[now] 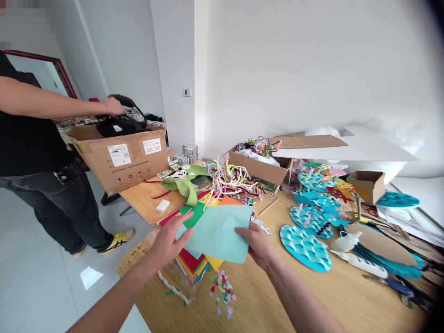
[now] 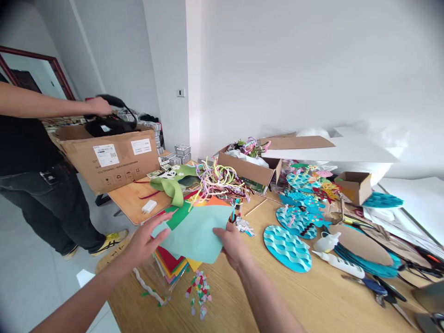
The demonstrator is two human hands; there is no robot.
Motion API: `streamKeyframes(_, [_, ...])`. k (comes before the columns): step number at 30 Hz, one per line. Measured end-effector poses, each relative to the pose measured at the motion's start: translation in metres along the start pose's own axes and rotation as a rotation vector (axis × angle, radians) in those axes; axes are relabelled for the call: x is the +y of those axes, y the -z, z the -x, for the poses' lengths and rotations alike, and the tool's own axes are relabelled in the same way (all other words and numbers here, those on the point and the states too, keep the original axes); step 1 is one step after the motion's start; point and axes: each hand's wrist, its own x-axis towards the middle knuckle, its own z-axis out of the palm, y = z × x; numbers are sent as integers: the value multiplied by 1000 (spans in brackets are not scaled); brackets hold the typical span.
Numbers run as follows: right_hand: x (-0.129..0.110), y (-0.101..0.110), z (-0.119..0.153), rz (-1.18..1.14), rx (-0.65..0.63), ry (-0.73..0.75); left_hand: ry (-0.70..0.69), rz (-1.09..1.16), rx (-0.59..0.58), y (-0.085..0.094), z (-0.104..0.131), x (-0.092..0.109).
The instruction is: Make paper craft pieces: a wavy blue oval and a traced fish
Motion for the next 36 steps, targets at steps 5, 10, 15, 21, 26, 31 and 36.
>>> streamKeyframes(5, [-41,28,16,-38,21,83,233,-180,-184,-5,-73,-38])
streamKeyframes(10, [-70,45,29,-95,115,172,261,-213,-219,-28,-132,-70])
streamKeyframes(15, [-79,59,36,-74,206,219,293,-237,-147,-44,-168,-91])
streamKeyframes(21, [-85,66,32,-98,273,243,377,-311,-126,-50,-204,-124])
streamKeyframes(26, [-87,61,24,-146,245,256,418,-406,-86,-58,-225,-142])
streamKeyframes(31, [-83,56,1,-112,159,353,416,-478,-115,-71,-231,-145])
streamKeyframes(36, [-88,40,-70,-6,136,450,376,-509,-233,-68,-227,-132])
